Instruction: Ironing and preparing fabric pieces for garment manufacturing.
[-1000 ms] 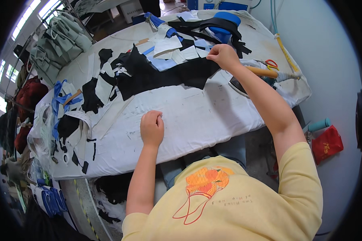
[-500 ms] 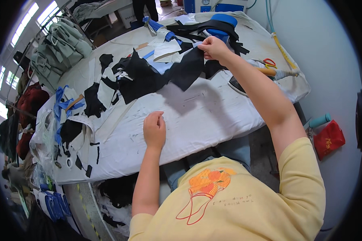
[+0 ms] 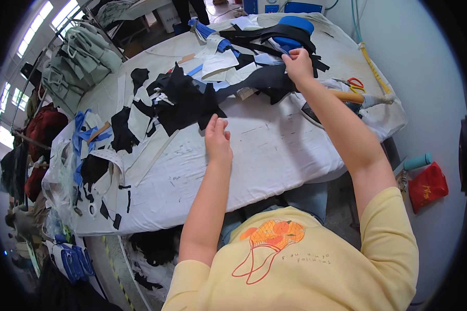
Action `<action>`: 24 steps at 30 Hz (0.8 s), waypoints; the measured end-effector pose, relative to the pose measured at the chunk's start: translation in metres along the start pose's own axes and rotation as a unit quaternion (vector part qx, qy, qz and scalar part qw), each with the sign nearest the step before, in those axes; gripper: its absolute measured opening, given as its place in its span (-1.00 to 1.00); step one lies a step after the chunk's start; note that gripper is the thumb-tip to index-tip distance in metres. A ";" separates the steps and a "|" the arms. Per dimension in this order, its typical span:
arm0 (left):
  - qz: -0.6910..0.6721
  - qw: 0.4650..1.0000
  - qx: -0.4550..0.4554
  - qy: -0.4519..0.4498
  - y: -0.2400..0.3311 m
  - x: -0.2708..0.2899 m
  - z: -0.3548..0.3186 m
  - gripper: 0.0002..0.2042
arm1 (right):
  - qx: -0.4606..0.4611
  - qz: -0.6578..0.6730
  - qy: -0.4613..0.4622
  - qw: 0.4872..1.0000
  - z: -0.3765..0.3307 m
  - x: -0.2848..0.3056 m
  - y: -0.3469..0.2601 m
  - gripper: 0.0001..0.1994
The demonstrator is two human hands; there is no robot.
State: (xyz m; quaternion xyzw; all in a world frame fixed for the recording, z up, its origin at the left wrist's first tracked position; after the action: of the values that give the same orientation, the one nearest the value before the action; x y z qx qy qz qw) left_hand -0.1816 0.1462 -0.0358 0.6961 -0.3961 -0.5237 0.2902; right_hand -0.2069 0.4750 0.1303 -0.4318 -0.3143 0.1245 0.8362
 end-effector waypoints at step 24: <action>-0.195 0.956 -0.118 -0.185 0.150 0.063 -0.070 -0.62 | -0.297 0.228 -0.754 0.539 -0.323 0.028 -0.038 -0.74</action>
State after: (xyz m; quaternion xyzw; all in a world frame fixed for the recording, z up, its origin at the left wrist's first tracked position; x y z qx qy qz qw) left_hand -0.1428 0.0139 0.0751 0.6120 -0.2346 -0.7325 0.1842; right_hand 0.0170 0.2579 0.0332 -0.4592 -0.7384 0.4905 0.0574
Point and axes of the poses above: each hand's wrist, its own z-axis towards the middle knuckle, its own x-axis out of the back of the hand, y = z × x, the point moved 10 cm from there along z, towards the middle knuckle, and after that the axes turned 2 degrees about z, right-handed, at the moved point
